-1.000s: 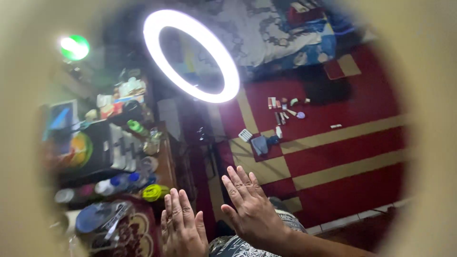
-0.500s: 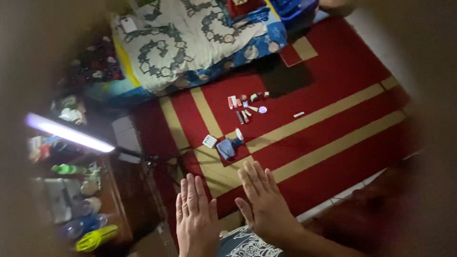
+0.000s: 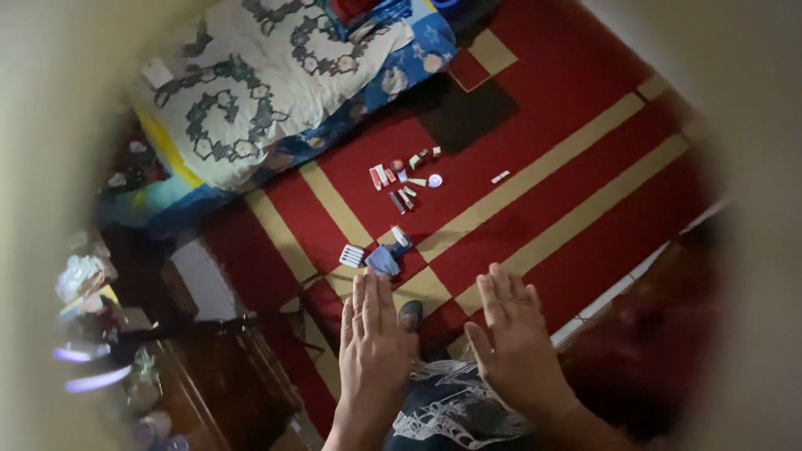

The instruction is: The recorder organizes various skincare and cosmetic products, moving them from a table to the floor and back.

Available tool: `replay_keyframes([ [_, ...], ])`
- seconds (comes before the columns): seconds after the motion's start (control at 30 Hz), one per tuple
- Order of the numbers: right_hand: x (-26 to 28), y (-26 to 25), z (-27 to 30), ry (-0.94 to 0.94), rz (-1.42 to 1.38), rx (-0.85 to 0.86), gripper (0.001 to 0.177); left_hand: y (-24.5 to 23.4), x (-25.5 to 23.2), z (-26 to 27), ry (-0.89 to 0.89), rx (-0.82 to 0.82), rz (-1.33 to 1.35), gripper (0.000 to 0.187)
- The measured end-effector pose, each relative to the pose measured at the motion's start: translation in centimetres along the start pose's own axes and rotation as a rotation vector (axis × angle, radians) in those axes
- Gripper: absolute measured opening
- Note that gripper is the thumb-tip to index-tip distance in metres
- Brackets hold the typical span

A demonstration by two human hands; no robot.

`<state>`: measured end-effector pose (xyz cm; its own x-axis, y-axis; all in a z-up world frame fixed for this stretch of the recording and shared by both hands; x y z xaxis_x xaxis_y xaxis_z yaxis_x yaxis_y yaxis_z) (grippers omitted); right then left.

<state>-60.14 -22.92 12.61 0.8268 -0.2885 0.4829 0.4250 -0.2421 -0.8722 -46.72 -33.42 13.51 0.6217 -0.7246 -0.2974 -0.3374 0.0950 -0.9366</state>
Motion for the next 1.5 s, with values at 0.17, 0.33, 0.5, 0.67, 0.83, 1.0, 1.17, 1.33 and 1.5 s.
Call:
replay_keyframes([
  [0.17,-1.2,-1.1,-2.1,0.095,0.043,-0.081,0.066,1.4,1.7,-4.0,0.047,0.022,-0.028,0.066],
  [0.33,-1.6,-1.1,-4.5,0.16,0.093,-0.108,0.066,1.3,2.8,-7.9,0.12,0.049,-0.07,0.063],
  [0.5,-2.0,-1.4,-5.5,0.174,0.062,-0.166,0.065,2.8,4.5,-11.1,0.06,0.086,-0.003,0.063],
  [0.67,-4.7,-1.4,-7.1,0.165,0.137,-0.149,0.062,3.3,3.9,-13.7,0.077,0.089,-0.012,0.065],
  [0.83,-8.4,-2.5,-9.2,0.109,0.158,-0.127,0.057,5.6,2.4,-16.1,0.043,0.099,-0.029,0.064],
  [1.0,-15.4,-4.9,-12.1,0.162,0.092,-0.1,0.063,8.2,-0.6,-19.8,-0.012,0.061,-0.043,0.062],
  [1.17,-23.2,-7.3,-15.8,0.164,0.051,-0.067,0.063,10.5,-4.8,-25.0,-0.049,0.022,-0.062,0.063],
  [1.33,-29.8,-9.6,-20.2,0.13,0.008,-0.022,0.064,13.1,-7.9,-30.3,-0.135,0.017,-0.062,0.061],
  [1.5,-32.8,-10.4,-25.8,0.029,0.025,0.039,0.065,15.1,-8.6,-34.2,-0.217,0.016,-0.068,0.062],
])
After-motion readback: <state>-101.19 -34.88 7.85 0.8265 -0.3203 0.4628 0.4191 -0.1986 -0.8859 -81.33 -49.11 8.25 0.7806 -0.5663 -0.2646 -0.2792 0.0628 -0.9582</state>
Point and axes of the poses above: each hand's wrist, its own z-axis away from the middle knuckle, its own y-axis out of the palm, x = y × z, the point moved 10 cm from there along -z, towards the middle knuckle, and after that the axes turned 8 degrees about -z, right-handed, at the moved point
